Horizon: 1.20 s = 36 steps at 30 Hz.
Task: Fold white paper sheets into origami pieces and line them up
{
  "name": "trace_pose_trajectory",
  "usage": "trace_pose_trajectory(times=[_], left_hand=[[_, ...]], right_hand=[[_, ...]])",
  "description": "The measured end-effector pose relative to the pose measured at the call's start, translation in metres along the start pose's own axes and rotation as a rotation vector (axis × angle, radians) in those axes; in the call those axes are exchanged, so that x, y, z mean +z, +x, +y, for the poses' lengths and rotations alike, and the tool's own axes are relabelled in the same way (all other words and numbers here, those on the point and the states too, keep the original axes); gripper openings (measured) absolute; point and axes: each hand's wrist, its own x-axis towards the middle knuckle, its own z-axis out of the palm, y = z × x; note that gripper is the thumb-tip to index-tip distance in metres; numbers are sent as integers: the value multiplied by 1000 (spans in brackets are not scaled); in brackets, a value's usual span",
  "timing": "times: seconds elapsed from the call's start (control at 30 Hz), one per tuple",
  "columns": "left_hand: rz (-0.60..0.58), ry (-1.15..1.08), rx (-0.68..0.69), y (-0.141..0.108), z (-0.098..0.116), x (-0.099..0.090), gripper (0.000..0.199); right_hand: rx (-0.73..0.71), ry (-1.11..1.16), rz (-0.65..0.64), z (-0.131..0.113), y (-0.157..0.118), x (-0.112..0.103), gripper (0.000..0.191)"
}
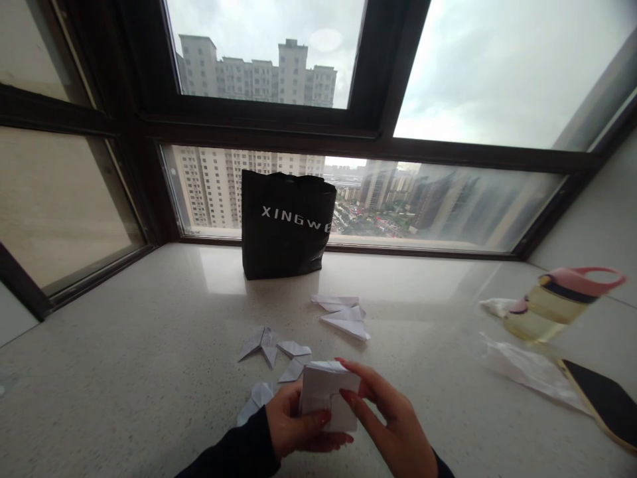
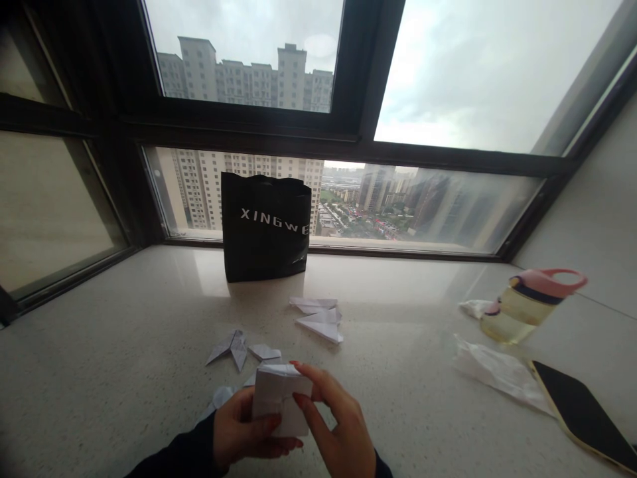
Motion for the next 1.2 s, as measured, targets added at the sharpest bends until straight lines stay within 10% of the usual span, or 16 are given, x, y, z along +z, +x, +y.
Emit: trace_pose_trajectory(times=[0.3,0.53,0.73,1.03,1.2], left_hand=[[2,20,80,0,-2,-1,48],[109,5,115,0,-7,5,55],[220,-25,126,6,-15,1,57],[63,423,474,1,-3,0,43],[98,702,361,4,-5,-7,28]], right_hand=[[172,461,-39,0,5,5,58],[260,464,-49,3,4,5,32],[221,331,-1,2,5,5,28],[30,-89,-109,-4,5,-7,17],[60,-174,-165,13,-6,-1,16]])
